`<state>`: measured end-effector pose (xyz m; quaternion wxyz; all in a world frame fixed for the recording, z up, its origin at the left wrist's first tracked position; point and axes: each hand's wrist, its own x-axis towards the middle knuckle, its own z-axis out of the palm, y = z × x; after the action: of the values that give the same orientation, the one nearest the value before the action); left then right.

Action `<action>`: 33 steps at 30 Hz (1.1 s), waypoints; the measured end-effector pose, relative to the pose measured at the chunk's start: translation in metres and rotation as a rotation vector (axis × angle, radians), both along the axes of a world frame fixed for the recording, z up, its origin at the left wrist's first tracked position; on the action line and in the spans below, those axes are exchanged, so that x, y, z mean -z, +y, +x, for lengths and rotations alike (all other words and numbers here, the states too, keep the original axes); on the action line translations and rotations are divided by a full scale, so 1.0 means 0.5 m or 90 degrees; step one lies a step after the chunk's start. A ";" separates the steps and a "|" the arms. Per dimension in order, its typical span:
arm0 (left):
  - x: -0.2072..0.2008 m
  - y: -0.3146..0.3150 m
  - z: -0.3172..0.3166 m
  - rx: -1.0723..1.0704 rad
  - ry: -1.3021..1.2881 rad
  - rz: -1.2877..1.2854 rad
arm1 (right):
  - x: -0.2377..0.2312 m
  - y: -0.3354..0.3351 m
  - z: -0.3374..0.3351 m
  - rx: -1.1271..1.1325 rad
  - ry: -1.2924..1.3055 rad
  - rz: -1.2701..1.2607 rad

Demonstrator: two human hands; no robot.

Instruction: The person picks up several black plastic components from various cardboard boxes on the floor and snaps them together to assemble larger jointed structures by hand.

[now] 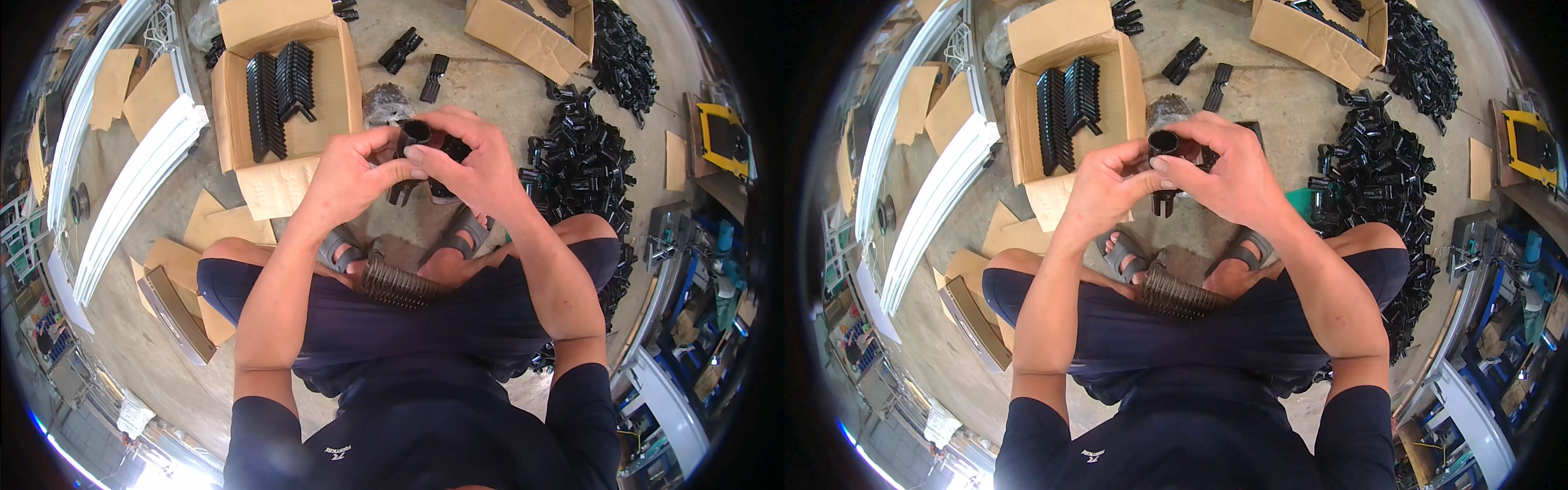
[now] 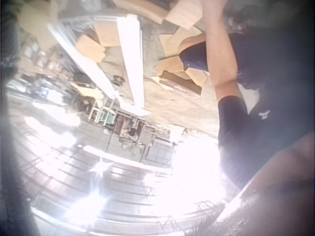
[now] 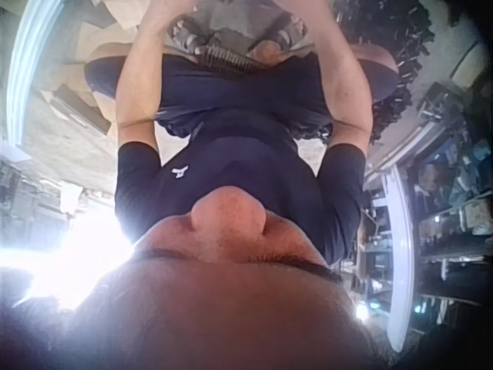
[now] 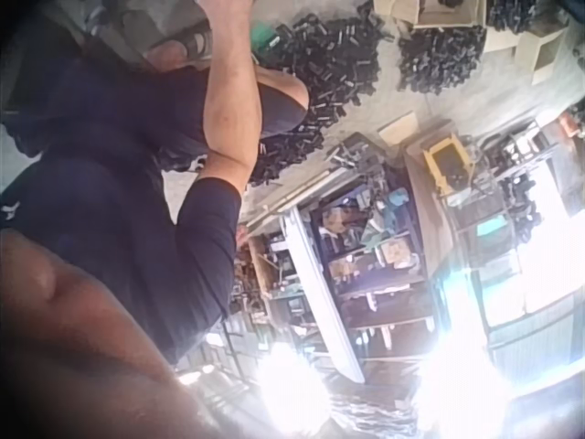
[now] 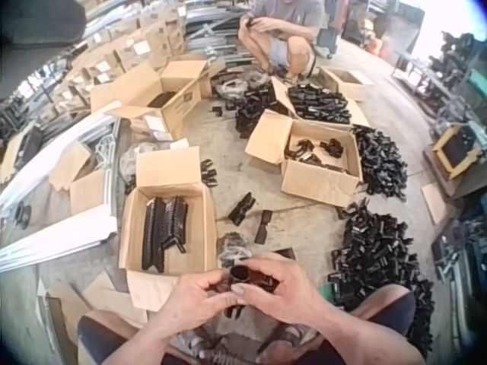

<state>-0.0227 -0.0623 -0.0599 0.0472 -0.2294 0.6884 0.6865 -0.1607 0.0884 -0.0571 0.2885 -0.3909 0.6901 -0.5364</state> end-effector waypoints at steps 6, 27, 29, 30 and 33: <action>0.020 0.007 -0.005 -0.105 0.133 0.216 | -0.004 -0.013 0.002 0.081 -0.032 -0.045; -0.018 -0.038 0.022 -0.289 0.210 0.248 | 0.301 -0.055 0.052 -0.098 0.315 0.389; -0.020 -0.041 0.019 -0.291 0.204 0.251 | 0.420 -0.049 0.086 -0.252 0.559 0.387; -0.018 -0.043 0.023 -0.295 0.199 0.254 | 0.468 -0.052 0.110 -0.243 0.650 0.367; -0.034 -0.052 0.037 -0.314 0.160 0.247 | 0.504 -0.079 0.154 -0.326 0.717 0.508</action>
<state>-0.0042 -0.0881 -0.0430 -0.1629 -0.2896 0.4692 0.8182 -0.0835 0.0489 -0.3092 0.1266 -0.6213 0.7636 0.1220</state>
